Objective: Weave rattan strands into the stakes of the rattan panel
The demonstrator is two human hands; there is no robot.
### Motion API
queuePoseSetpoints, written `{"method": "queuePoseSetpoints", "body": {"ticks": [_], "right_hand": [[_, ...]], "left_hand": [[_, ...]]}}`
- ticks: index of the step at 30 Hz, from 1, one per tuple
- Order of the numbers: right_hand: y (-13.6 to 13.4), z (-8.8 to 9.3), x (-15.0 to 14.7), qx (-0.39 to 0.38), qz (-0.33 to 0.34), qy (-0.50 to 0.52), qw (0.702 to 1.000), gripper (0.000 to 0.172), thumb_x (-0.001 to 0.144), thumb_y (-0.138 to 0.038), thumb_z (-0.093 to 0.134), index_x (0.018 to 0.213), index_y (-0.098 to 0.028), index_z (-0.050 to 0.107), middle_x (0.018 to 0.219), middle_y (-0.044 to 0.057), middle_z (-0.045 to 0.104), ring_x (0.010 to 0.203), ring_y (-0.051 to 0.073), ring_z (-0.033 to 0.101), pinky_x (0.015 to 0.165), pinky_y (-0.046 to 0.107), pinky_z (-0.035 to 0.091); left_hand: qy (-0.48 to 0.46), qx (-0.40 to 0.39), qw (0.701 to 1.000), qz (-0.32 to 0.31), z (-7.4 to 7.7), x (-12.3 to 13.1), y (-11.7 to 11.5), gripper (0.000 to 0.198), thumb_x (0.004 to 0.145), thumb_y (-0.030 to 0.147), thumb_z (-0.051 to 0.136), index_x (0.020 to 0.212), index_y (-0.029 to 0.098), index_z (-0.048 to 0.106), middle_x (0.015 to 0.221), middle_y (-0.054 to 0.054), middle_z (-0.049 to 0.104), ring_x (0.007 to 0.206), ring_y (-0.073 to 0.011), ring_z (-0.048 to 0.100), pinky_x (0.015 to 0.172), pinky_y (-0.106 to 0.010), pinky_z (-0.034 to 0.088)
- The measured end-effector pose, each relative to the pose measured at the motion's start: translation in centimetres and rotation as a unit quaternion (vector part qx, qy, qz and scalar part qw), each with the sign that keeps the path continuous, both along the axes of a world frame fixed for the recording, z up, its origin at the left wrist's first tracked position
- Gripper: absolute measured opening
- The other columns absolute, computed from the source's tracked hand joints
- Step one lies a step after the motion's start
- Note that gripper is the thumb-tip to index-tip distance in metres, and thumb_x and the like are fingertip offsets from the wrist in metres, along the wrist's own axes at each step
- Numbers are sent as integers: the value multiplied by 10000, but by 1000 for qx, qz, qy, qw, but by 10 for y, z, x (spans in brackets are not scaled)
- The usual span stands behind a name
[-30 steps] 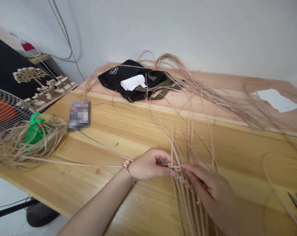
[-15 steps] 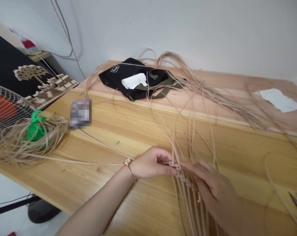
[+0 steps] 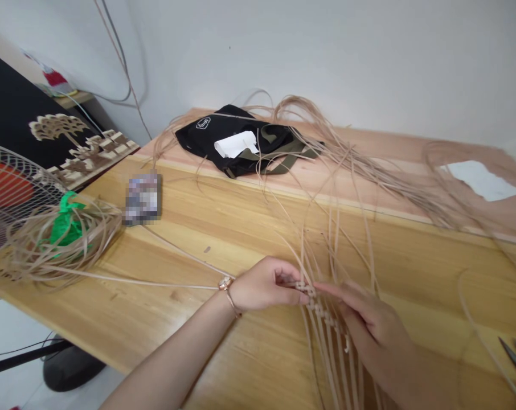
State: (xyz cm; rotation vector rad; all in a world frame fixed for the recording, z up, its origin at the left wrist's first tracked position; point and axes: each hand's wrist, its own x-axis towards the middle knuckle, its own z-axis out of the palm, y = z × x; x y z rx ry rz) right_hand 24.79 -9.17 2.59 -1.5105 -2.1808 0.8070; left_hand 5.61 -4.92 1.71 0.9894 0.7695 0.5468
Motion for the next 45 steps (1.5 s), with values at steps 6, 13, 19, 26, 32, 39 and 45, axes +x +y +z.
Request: {"method": "queuePoseSetpoints", "body": {"ticks": [6, 13, 19, 26, 32, 39, 45], "right_hand": [[1, 1, -2, -6, -7, 24, 1000, 371, 807, -159, 289, 1045, -289, 542, 874, 12, 607, 852, 157, 568, 703, 281, 457], [0, -3, -3, 17, 9, 1, 1000, 400, 801, -154, 295, 1098, -302, 519, 892, 18, 605, 846, 160, 573, 722, 299, 456], [1, -5, -3, 2, 4, -16, 1000, 392, 800, -157, 289, 1078, -289, 532, 908, 19, 604, 872, 166, 565, 739, 311, 452], [2, -6, -5, -7, 9, -21, 1000, 371, 806, -170, 296, 1062, -270, 546, 887, 26, 618, 855, 167, 575, 736, 313, 456], [-1, -4, -9, -8, -5, -9, 1000, 313, 803, -207, 357, 1006, -270, 587, 961, 4, 640, 854, 161, 593, 706, 280, 473], [-1, 3, -12, -43, -33, 14, 998, 266, 797, -249, 398, 938, -251, 623, 856, 4, 671, 708, 156, 615, 605, 249, 474], [-2, 4, -8, -105, -59, 33, 992, 258, 794, -298, 414, 933, -252, 627, 758, -3, 665, 595, 143, 582, 483, 219, 436]], "left_hand": [[-2, -10, 995, 95, 1, 6, 0, 186, 602, 226, 663, 705, 87, 593, 667, -29, 600, 607, -77, 529, 605, -194, 400], [0, -37, 992, 117, 1, 10, 0, 241, 551, 242, 697, 682, 83, 572, 632, -28, 590, 581, -74, 527, 584, -189, 390], [25, -24, 986, 164, -6, 12, -3, 457, 569, 225, 686, 949, 122, 454, 598, 2, 579, 521, -69, 512, 535, -183, 373], [139, 195, 945, 223, -4, 11, -5, 210, 623, 196, 628, 787, 145, 507, 751, -14, 550, 689, -100, 515, 646, -216, 397], [115, 217, 949, 197, -4, 9, -5, 75, 744, 221, 493, 761, 148, 486, 728, -18, 570, 705, -110, 533, 668, -221, 400], [38, 149, 962, 226, -6, 11, -1, 100, 739, 212, 500, 743, 145, 426, 615, 0, 566, 597, -91, 535, 615, -215, 406], [32, 122, 961, 246, -4, 4, 4, 100, 698, 173, 540, 707, 125, 453, 553, 18, 536, 531, -67, 501, 565, -190, 385]]}}
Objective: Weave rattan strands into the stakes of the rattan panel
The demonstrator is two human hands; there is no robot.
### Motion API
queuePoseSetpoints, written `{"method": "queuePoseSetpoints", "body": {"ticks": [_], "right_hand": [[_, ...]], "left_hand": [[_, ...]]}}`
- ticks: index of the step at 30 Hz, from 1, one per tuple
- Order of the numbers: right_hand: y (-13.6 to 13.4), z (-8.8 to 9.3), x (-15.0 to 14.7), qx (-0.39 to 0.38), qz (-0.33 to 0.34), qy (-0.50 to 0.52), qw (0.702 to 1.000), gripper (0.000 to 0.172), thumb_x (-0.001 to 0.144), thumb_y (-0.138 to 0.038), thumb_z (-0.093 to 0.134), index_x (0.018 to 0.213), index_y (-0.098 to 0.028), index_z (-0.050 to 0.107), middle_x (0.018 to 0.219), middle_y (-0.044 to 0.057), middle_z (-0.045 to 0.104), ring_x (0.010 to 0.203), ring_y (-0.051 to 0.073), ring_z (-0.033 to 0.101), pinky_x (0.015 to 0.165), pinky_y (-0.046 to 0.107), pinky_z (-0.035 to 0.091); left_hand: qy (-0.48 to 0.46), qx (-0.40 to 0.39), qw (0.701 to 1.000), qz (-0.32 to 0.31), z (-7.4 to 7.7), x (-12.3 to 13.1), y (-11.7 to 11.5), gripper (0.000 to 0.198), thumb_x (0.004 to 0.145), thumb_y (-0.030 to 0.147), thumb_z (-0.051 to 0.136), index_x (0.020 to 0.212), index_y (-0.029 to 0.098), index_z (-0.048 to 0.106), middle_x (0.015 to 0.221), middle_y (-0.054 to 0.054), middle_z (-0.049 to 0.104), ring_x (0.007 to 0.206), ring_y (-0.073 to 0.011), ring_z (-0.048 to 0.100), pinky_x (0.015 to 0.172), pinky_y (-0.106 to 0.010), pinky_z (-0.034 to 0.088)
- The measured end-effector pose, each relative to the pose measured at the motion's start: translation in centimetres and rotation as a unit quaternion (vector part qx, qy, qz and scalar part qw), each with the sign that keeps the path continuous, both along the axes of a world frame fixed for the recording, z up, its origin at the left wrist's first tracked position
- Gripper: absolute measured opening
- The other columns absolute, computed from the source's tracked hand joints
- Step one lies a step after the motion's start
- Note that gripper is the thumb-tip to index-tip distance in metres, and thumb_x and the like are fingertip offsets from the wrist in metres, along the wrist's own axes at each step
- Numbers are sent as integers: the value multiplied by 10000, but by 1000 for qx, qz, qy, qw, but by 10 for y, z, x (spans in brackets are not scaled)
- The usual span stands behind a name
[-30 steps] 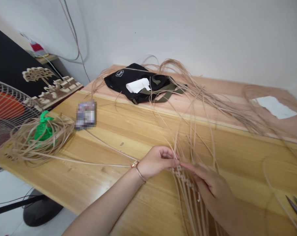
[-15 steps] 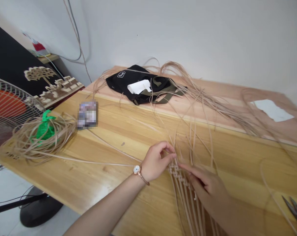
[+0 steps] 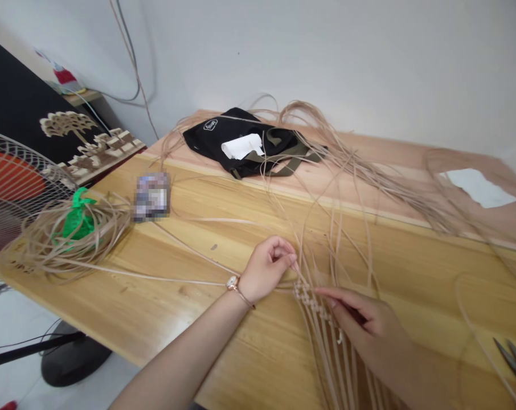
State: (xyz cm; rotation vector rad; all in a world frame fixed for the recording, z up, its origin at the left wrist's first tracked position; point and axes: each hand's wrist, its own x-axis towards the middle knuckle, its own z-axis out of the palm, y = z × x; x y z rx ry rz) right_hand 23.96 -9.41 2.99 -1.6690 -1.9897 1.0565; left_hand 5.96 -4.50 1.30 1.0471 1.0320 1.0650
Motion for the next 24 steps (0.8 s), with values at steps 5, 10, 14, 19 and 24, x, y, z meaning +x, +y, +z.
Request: {"method": "queuePoseSetpoints", "body": {"ticks": [5, 10, 14, 19, 24], "right_hand": [[0, 1, 5, -43, -11, 13, 999, 296, 795, -369, 406, 949, -243, 626, 647, -8, 636, 489, 122, 527, 442, 215, 416], [2, 3, 8, -85, -22, 29, 996, 314, 792, -401, 410, 968, -244, 618, 819, 21, 657, 670, 168, 586, 524, 245, 454], [3, 4, 13, -116, -24, 49, 992, 315, 794, -411, 413, 964, -233, 610, 829, 26, 647, 693, 165, 576, 559, 247, 450], [3, 5, 11, -121, -23, 83, 989, 271, 795, -399, 433, 902, -211, 595, 677, -7, 592, 588, 112, 518, 521, 201, 408], [3, 7, 4, -122, -4, 97, 988, 269, 791, -426, 435, 788, -190, 565, 571, -40, 464, 526, 92, 446, 471, 190, 372]], "left_hand": [[3, 2, 999, 42, -4, -4, 3, 115, 668, 166, 568, 673, 124, 461, 566, 25, 534, 537, -67, 511, 565, -188, 383], [7, -1, 998, 67, -7, -3, 4, 109, 662, 155, 563, 660, 131, 457, 556, 24, 547, 539, -73, 528, 573, -195, 400], [4, -8, 997, 76, -6, -5, 4, 133, 648, 179, 582, 653, 136, 457, 547, 22, 559, 538, -79, 535, 576, -200, 404], [3, -16, 1000, 19, -2, -10, 6, 205, 623, 275, 626, 662, 128, 488, 553, 6, 577, 546, -86, 536, 597, -205, 396], [51, 4, 996, -67, 3, -10, 2, 315, 699, 418, 530, 684, 107, 579, 667, -31, 608, 661, -106, 536, 676, -218, 389]]}}
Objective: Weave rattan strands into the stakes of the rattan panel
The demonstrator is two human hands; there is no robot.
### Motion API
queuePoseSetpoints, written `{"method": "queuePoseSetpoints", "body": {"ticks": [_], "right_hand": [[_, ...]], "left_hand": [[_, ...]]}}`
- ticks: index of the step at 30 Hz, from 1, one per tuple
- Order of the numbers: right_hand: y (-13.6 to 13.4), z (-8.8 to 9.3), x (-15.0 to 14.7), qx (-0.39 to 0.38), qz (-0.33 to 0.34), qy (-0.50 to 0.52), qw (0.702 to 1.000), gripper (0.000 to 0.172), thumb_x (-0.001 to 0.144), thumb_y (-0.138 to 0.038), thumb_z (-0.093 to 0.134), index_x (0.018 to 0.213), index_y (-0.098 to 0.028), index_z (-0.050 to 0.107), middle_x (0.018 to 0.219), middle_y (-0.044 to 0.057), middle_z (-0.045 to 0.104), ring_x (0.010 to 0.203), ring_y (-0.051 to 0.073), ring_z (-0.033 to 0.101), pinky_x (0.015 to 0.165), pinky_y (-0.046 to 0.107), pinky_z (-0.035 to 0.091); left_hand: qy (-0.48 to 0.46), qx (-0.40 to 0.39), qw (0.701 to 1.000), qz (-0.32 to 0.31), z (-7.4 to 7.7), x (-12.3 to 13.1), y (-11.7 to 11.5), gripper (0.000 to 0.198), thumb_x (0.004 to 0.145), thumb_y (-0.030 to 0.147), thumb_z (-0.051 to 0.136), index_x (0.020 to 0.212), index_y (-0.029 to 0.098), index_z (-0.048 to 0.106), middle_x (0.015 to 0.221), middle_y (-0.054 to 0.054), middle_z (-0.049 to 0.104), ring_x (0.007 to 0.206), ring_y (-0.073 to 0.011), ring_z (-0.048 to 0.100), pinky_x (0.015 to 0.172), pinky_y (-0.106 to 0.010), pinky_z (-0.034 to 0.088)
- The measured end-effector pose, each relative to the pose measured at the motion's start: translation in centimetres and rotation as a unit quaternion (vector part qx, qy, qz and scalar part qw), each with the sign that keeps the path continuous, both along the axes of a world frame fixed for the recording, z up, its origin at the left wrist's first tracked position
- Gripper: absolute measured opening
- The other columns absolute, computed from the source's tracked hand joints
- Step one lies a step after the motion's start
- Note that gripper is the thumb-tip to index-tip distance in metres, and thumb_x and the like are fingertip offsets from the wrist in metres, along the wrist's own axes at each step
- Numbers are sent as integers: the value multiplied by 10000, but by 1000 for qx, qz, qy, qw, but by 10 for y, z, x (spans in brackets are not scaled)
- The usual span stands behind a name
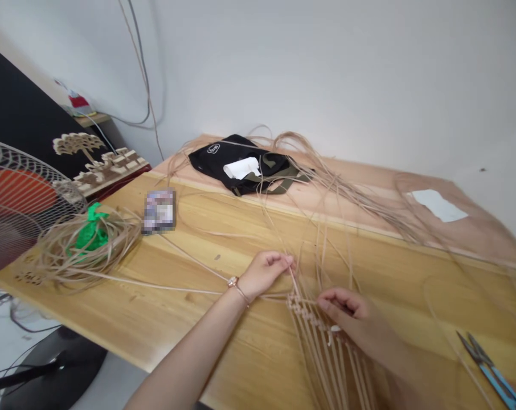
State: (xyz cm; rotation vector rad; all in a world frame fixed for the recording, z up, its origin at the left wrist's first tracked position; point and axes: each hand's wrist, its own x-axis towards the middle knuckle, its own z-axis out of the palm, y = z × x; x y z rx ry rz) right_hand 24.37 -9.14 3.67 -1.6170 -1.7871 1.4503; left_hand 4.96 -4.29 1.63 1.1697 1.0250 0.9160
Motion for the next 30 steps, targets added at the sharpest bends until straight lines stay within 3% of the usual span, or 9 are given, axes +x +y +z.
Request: {"method": "queuePoseSetpoints", "body": {"ticks": [4, 8, 15, 22, 30], "right_hand": [[0, 2, -3, 32, -8, 17, 999, 259, 812, -417, 403, 779, -193, 531, 634, -36, 467, 571, 93, 447, 503, 197, 375], [1, 3, -5, 71, -14, 17, 997, 241, 823, -394, 394, 761, -198, 520, 652, -38, 472, 600, 95, 455, 546, 206, 380], [3, 3, -6, 110, -18, 2, 994, 222, 819, -359, 407, 728, -193, 523, 640, -31, 497, 611, 107, 484, 555, 211, 387], [4, 5, -2, 175, 59, -93, 978, 214, 812, -312, 415, 737, -182, 567, 719, 8, 581, 677, 140, 541, 632, 259, 410], [3, 6, 1, 179, 72, -113, 975, 197, 816, -314, 419, 868, -205, 575, 810, 20, 601, 715, 147, 551, 646, 265, 419]], "left_hand": [[44, 41, 996, -68, 2, 0, -7, 343, 695, 428, 533, 740, 99, 617, 717, -31, 595, 669, -101, 503, 645, -207, 375], [-8, -14, 992, -123, 5, -1, -12, 368, 675, 424, 560, 823, 92, 618, 662, -21, 577, 586, -73, 470, 564, -186, 353], [-38, -43, 988, -145, 6, -2, -13, 350, 552, 355, 683, 778, 95, 621, 643, -36, 599, 551, -73, 496, 561, -192, 377], [-7, -23, 990, -142, 0, 1, -14, 287, 597, 365, 643, 675, 96, 584, 589, -7, 564, 524, -57, 459, 514, -174, 342], [-62, -111, 981, -144, 2, 5, -14, 306, 616, 373, 632, 707, 102, 521, 512, 48, 476, 408, -11, 365, 413, -143, 259]]}}
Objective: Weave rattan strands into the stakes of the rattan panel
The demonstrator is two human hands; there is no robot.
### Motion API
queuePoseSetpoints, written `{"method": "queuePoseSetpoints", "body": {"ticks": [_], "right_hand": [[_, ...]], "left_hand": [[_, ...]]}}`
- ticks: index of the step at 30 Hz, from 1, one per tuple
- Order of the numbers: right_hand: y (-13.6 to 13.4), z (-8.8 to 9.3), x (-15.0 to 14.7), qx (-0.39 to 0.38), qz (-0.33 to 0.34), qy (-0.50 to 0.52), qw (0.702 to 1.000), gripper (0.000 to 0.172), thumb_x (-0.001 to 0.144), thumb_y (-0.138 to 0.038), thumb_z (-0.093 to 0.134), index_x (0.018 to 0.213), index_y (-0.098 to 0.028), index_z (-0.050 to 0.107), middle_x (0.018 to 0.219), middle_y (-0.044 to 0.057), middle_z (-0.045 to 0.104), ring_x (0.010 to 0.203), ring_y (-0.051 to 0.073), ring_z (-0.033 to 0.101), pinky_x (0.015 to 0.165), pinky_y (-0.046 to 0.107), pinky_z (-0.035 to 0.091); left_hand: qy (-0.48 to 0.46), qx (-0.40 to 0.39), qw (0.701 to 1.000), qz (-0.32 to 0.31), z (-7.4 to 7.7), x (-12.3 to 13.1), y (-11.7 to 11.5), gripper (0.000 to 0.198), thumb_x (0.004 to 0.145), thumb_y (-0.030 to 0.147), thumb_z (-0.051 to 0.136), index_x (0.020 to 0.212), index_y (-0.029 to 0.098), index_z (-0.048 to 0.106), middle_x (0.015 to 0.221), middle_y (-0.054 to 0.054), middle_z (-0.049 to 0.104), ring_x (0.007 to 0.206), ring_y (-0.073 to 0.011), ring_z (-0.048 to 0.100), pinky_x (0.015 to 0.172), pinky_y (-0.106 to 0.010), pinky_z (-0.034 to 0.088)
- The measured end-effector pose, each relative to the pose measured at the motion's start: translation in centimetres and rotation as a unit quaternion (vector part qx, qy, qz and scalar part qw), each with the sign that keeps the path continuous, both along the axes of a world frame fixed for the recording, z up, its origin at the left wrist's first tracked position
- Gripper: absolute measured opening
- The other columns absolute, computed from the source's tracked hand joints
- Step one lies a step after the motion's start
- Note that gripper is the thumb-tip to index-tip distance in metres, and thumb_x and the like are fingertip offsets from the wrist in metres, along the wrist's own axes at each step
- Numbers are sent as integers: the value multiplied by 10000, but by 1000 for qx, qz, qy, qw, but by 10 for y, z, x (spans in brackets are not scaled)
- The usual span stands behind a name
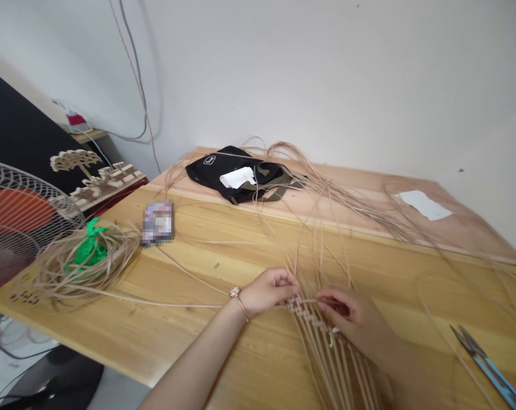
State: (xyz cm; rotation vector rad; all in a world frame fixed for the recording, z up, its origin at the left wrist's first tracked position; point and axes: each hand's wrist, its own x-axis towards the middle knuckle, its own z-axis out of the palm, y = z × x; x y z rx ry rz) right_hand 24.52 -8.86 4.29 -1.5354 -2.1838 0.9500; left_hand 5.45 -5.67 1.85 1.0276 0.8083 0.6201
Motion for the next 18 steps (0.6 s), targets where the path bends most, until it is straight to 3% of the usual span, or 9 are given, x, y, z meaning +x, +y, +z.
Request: {"method": "queuePoseSetpoints", "body": {"ticks": [7, 11, 14, 18], "right_hand": [[1, 1, 0, 48, 9, -32, 998, 210, 837, -307, 393, 860, -216, 581, 784, 12, 594, 718, 147, 540, 643, 264, 395], [-1, -1, 1, 43, 3, -31, 999, 203, 834, -312, 396, 849, -220, 576, 771, 6, 597, 697, 143, 539, 628, 257, 392], [-1, -1, 1, 44, 3, -28, 999, 201, 838, -313, 389, 839, -217, 566, 773, 7, 595, 699, 141, 539, 630, 253, 390], [-1, -3, 1, 49, 3, -30, 998, 189, 840, -308, 388, 825, -220, 555, 768, 3, 595, 700, 140, 539, 626, 251, 384]], "left_hand": [[-22, -53, 998, -1, 2, -1, 0, 325, 588, 315, 668, 772, 119, 486, 604, 22, 530, 492, -35, 473, 461, -140, 325], [6, -52, 996, 66, 1, -3, 3, 394, 599, 342, 651, 748, 177, 326, 610, 22, 563, 488, -68, 514, 458, -158, 338], [33, -30, 991, 123, 3, -4, 4, 422, 608, 360, 634, 720, 193, 263, 632, 25, 556, 541, -97, 547, 471, -169, 348], [35, 30, 995, 89, 8, -4, 3, 311, 644, 316, 611, 703, 165, 345, 681, 27, 496, 633, -75, 513, 559, -180, 367]]}}
